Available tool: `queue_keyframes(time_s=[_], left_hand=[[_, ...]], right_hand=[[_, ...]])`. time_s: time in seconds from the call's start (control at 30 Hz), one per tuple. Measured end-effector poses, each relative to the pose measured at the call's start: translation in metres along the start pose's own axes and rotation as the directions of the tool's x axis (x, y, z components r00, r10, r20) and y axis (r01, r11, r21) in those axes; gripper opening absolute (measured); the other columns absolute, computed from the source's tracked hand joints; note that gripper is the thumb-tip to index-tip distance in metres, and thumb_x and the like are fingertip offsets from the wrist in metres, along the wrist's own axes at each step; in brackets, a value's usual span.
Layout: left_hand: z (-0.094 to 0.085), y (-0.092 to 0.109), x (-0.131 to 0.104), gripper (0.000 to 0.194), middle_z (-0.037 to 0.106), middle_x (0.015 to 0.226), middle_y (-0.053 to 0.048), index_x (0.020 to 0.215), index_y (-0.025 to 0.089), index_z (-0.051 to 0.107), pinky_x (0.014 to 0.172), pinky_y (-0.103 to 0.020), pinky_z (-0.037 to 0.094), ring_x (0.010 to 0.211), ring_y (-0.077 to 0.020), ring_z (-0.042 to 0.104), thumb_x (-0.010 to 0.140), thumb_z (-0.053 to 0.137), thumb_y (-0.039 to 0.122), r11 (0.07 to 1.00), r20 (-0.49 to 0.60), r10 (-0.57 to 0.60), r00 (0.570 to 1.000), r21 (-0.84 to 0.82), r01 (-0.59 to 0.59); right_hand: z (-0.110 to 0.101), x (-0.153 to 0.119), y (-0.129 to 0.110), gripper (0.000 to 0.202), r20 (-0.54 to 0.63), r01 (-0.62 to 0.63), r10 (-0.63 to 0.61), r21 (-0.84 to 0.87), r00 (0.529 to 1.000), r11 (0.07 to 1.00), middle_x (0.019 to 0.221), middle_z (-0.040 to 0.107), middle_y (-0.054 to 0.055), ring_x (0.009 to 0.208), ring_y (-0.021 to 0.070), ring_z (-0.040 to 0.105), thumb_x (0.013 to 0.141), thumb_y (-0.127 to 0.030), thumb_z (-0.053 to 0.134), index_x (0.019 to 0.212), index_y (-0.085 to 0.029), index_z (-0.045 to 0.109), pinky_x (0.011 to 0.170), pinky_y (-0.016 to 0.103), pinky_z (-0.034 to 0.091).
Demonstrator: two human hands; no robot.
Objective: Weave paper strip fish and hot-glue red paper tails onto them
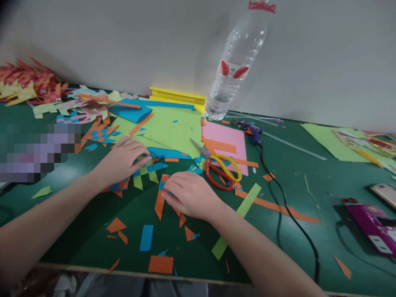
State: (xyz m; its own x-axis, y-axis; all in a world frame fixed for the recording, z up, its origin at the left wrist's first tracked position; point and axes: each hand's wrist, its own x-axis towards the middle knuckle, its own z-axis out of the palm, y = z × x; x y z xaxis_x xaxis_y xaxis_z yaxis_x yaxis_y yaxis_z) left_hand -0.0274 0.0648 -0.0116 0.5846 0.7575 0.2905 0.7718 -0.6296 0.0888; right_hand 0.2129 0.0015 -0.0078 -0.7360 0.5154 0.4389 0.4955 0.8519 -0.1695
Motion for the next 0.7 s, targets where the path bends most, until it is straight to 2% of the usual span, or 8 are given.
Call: queue_keyframes(time_s=[0.13,0.23,0.33,0.47,0.57,0.7], left_hand=[[0.0008,-0.0012,-0.0003,0.034,0.066,0.098,-0.009,0.095,0.016,0.062,0.105,-0.046,0.034,0.099,-0.024,0.058,0.098,0.036,0.039,1.0,-0.036,-0.01,0.999,-0.002,0.01],[0.0021,-0.002,-0.0006,0.039,0.065,0.109,-0.009,0.106,0.016,0.06,0.103,-0.045,0.036,0.107,-0.0257,0.056,0.096,0.041,0.048,0.998,-0.046,0.036,0.998,-0.045,-0.038],[0.0015,-0.0011,-0.0006,0.051,0.063,0.117,-0.01,0.116,0.016,0.058,0.102,-0.043,0.037,0.113,-0.0264,0.053,0.091,0.044,0.058,0.993,-0.004,0.066,0.998,-0.097,-0.066],[0.001,-0.0015,-0.0005,0.052,0.063,0.119,-0.009,0.115,0.017,0.06,0.101,-0.042,0.037,0.113,-0.0261,0.053,0.09,0.045,0.06,0.989,0.043,0.087,0.995,-0.125,-0.082],[0.0032,-0.0045,-0.0007,0.051,0.062,0.121,-0.009,0.118,0.019,0.061,0.102,-0.042,0.036,0.114,-0.0255,0.053,0.089,0.047,0.06,0.984,0.054,0.127,0.99,-0.133,-0.119],[0.005,-0.0084,-0.0007,0.05,0.061,0.122,-0.008,0.119,0.021,0.061,0.101,-0.041,0.036,0.115,-0.0251,0.053,0.089,0.05,0.058,0.981,0.072,0.141,0.987,-0.146,-0.129]], right_hand=[[-0.0009,-0.0004,0.0008,0.021,0.013,-0.011,0.011,0.031,1.0,0.999,0.086,0.071,0.007,0.087,0.0166,0.066,0.094,-0.027,0.047,0.087,-0.016,0.064,0.077,0.031,0.054],[-0.0015,-0.0012,0.0015,0.021,0.023,0.0,-0.001,0.051,1.0,0.999,0.085,0.07,0.006,0.087,0.0164,0.066,0.094,-0.028,0.048,0.087,-0.016,0.064,0.078,0.031,0.054],[-0.0009,-0.0023,0.0018,0.02,0.021,0.019,-0.02,0.053,1.0,0.998,0.085,0.07,0.006,0.087,0.0169,0.066,0.093,-0.028,0.05,0.087,-0.016,0.065,0.078,0.031,0.053],[0.0008,-0.0028,0.001,0.019,-0.012,0.037,-0.037,0.02,0.999,0.999,0.084,0.07,0.007,0.086,0.0175,0.065,0.093,-0.027,0.05,0.087,-0.016,0.064,0.079,0.032,0.052],[0.0006,-0.0021,-0.0002,0.017,-0.021,0.005,-0.005,0.003,1.0,1.0,0.084,0.07,0.007,0.085,0.0175,0.064,0.092,-0.026,0.05,0.089,-0.016,0.064,0.078,0.033,0.052],[-0.0005,-0.0018,-0.0005,0.022,-0.001,-0.104,0.104,-0.004,0.995,0.995,0.092,0.069,0.008,0.09,0.0196,0.062,0.089,-0.033,0.055,0.1,-0.016,0.063,0.078,0.036,0.051]])
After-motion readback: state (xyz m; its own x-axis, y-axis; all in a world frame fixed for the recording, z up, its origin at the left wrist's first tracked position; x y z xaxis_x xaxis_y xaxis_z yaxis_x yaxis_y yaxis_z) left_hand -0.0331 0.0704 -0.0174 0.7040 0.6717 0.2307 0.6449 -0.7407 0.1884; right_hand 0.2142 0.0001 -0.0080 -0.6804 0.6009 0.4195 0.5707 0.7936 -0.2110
